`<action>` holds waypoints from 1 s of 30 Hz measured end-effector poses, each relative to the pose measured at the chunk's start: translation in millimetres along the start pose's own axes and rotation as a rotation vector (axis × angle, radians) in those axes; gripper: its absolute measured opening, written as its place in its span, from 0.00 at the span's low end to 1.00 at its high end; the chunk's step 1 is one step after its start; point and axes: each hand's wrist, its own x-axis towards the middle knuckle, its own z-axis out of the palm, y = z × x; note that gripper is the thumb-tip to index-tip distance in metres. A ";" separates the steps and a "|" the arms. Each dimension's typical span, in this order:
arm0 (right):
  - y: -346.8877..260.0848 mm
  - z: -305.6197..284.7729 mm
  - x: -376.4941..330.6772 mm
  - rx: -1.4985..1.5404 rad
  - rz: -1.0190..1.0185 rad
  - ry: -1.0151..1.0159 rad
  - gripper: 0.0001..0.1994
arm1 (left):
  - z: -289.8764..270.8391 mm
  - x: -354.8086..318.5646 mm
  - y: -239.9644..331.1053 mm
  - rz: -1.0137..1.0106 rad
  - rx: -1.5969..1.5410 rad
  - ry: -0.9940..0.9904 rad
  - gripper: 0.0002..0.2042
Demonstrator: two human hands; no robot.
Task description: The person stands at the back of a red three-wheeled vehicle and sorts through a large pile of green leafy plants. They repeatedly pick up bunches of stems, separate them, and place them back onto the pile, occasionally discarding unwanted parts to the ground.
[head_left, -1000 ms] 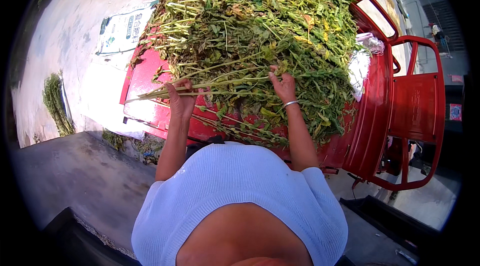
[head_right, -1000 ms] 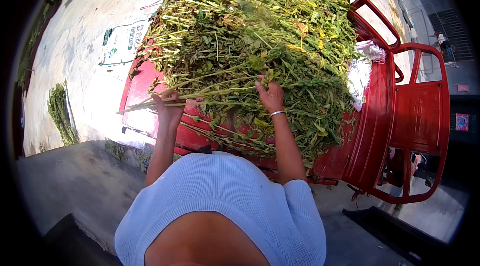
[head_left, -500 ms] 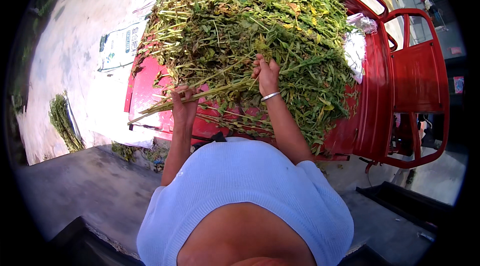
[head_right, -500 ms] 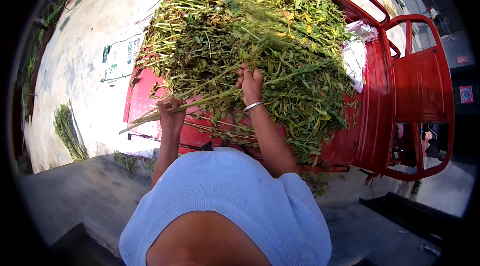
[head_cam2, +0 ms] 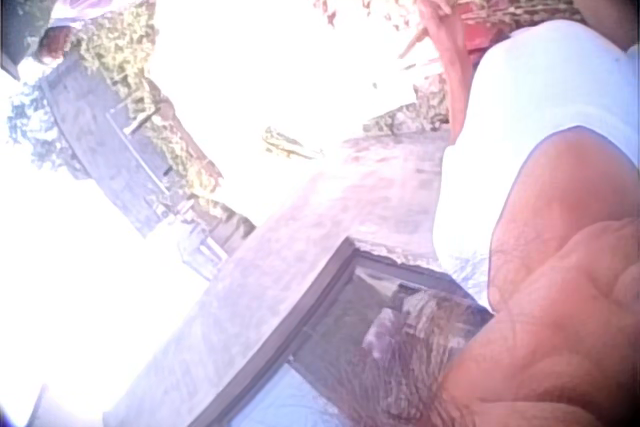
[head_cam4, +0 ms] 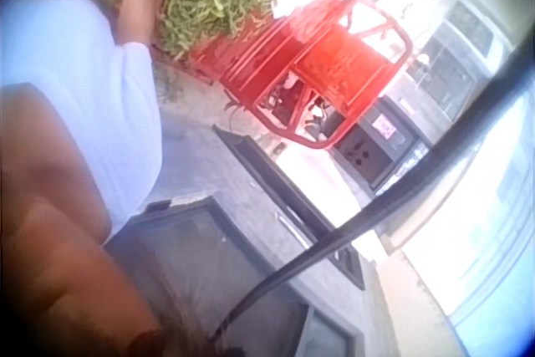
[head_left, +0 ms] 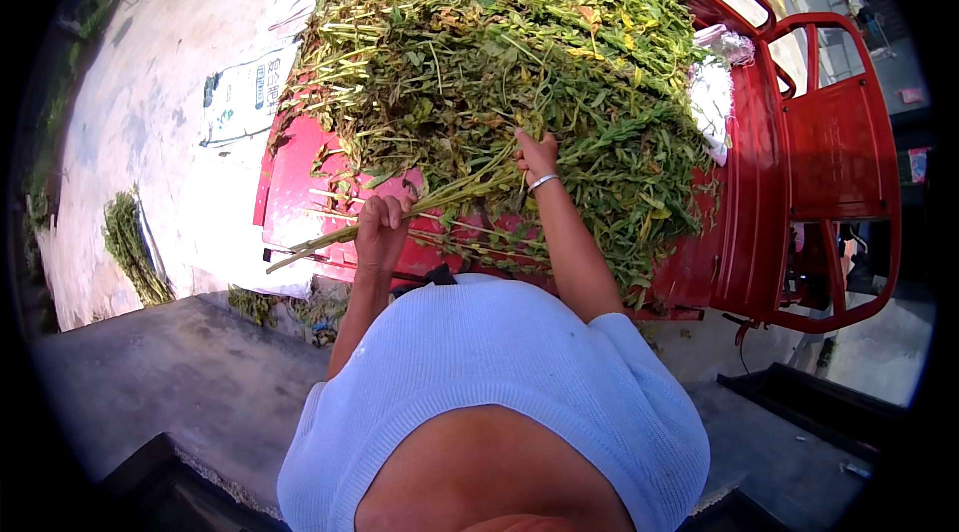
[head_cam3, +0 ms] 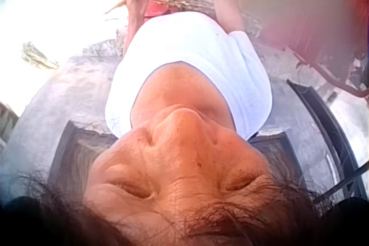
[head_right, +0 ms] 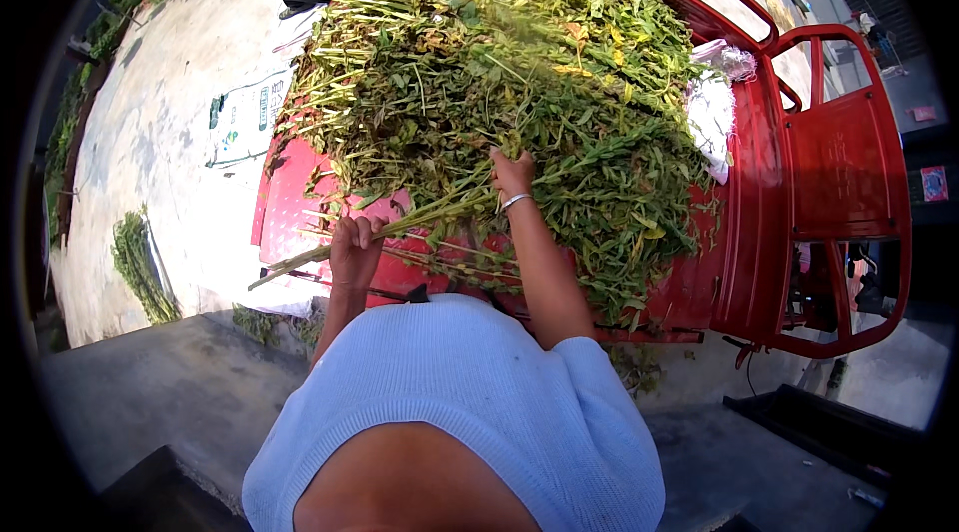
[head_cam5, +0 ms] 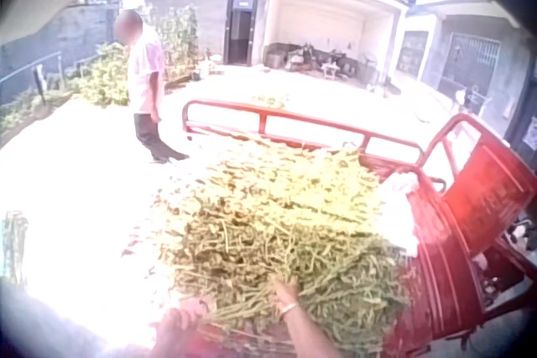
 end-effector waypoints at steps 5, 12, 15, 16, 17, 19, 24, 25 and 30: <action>-2.3 -13.6 6.6 0.030 -0.075 -0.100 0.40 | 19.1 5.5 4.3 0.037 0.122 -0.076 0.19; -18.6 -42.1 3.2 -0.116 -0.064 -0.431 0.35 | 29.4 8.8 11.1 0.058 0.207 -0.121 0.19; -20.9 -55.7 10.1 -0.070 -0.020 -0.287 0.21 | 42.6 7.8 13.0 0.073 0.317 -0.169 0.20; -27.0 -50.9 2.2 -0.075 -0.014 -0.218 0.14 | 49.1 7.9 15.7 0.075 0.358 -0.193 0.20; -26.7 -52.7 3.0 -0.024 0.038 -0.282 0.13 | 55.7 7.7 18.9 0.077 0.399 -0.218 0.21; -30.6 -65.5 8.2 0.086 0.129 -0.396 0.12 | 68.1 7.8 22.8 0.088 0.503 -0.296 0.22; -38.7 -91.3 -5.0 0.168 0.131 -0.463 0.13 | 104.6 9.6 31.9 0.091 0.626 -0.607 0.21; -40.1 -94.3 -8.7 0.183 0.154 -0.477 0.14 | 112.0 10.3 34.0 0.078 0.634 -0.670 0.20; -48.4 -113.6 -20.6 0.067 0.141 -0.559 0.16 | 131.2 19.5 37.1 0.031 0.618 -0.839 0.21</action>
